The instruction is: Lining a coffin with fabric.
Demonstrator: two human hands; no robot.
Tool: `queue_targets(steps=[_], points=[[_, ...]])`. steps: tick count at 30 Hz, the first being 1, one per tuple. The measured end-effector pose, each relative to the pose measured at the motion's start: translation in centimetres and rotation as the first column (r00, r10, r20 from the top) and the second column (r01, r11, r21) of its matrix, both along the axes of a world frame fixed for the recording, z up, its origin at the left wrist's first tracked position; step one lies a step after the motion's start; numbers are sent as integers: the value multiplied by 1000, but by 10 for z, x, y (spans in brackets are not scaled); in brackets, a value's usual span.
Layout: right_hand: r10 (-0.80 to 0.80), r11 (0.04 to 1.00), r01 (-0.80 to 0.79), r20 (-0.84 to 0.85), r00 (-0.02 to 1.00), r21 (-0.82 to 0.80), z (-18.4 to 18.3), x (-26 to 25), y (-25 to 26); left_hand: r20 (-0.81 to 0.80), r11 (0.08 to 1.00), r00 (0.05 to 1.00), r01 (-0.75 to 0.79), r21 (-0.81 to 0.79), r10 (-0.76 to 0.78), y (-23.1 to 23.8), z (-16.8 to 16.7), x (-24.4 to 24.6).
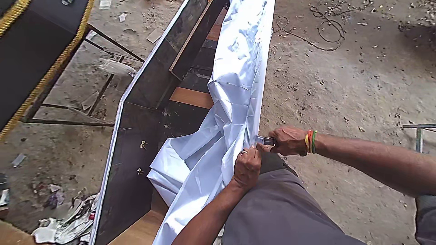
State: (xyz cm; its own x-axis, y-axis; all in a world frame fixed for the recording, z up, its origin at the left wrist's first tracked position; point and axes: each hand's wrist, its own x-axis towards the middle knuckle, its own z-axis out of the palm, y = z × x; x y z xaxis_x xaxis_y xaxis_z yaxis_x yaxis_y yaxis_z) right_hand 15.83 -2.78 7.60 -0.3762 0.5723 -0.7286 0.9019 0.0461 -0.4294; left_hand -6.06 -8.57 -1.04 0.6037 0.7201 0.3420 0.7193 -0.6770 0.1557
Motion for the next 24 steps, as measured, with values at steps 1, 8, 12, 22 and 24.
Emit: queue_targets(steps=[1,8,12,22,24], points=[[16,1000,-16,24,1000,4,2,-1,1,-2,1000,1000,0,4,0,0,0,0],[69,978,-79,61,996,192,-13,3,-8,4,1000,1000,7,20,-7,0,-1,1],[-106,978,102,12,994,183,-33,17,-63,8,1000,1000,8,29,-8,0,0,0],[-799,568,782,55,599,-258,-94,45,-208,102,994,995,3,-111,9,4,1,-9],[-805,555,762,15,593,-332,-88,55,-191,60,993,998,-15,-114,22,3,2,-8]])
